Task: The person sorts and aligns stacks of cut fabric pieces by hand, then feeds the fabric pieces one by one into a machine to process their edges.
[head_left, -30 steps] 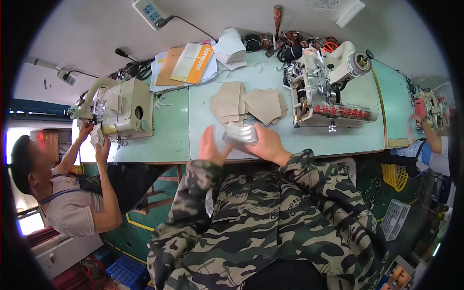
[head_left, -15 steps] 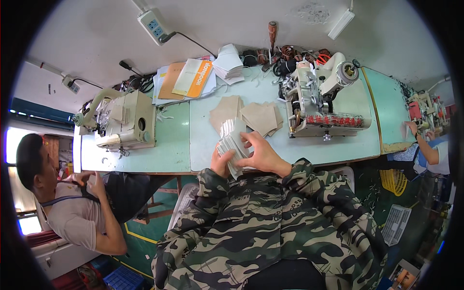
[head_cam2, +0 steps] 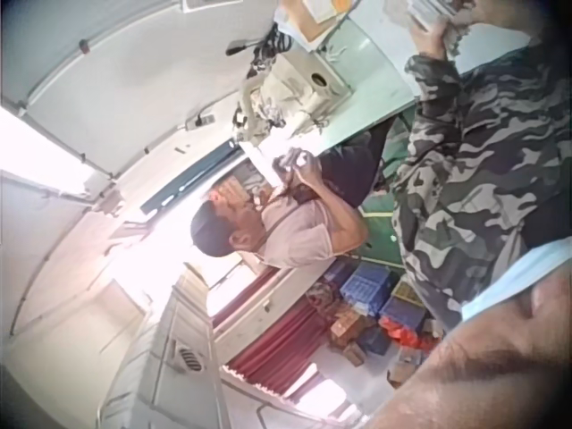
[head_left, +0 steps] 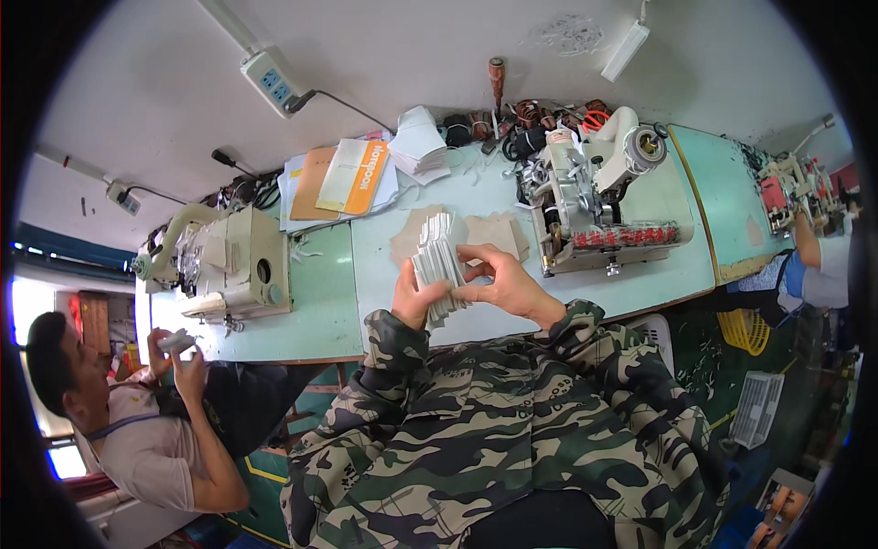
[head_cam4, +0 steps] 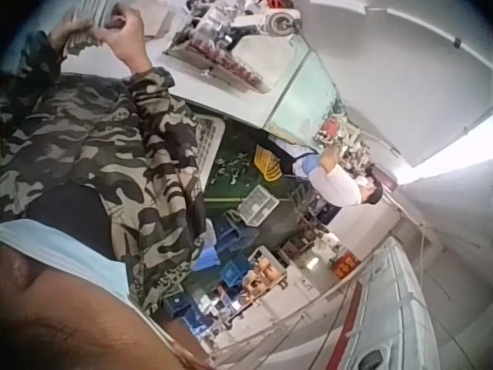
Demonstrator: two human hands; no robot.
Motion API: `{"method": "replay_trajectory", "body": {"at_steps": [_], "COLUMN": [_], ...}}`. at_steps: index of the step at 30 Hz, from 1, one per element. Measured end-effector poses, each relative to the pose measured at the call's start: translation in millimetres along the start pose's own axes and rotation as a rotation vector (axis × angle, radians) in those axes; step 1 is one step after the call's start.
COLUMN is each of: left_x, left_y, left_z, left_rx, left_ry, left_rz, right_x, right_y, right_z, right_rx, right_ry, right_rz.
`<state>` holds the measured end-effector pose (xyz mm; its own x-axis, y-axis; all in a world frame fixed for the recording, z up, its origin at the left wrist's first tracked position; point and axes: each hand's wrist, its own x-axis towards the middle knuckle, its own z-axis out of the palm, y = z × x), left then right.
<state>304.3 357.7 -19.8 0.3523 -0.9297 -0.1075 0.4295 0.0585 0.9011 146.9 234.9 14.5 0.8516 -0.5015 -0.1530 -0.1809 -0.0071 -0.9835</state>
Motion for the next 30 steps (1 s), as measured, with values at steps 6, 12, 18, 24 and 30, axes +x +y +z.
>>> {"method": "replay_trajectory", "body": {"at_steps": [6, 12, 18, 24, 30], "left_x": [13, 22, 22, 23, 25], "left_y": [14, 18, 11, 15, 17], "left_z": [7, 0, -3, 3, 7], "left_rx": [0.003, -0.022, 0.145, 0.163, 0.184], "left_ry": [-0.027, -0.087, 0.019, 0.022, 0.029], "left_rz": [-0.026, -0.102, -0.067, -0.086, -0.08], "right_x": [5, 13, 17, 18, 16], "right_y": [-5, -5, 1, 1, 3], "right_z": [-10, -12, -15, -18, -18], "right_rx": [0.279, 0.418, 0.406, 0.399, 0.38], "right_ry": [-0.063, -0.077, -0.091, -0.078, -0.069], "right_rz": [0.028, 0.089, 0.076, 0.051, 0.041]}}
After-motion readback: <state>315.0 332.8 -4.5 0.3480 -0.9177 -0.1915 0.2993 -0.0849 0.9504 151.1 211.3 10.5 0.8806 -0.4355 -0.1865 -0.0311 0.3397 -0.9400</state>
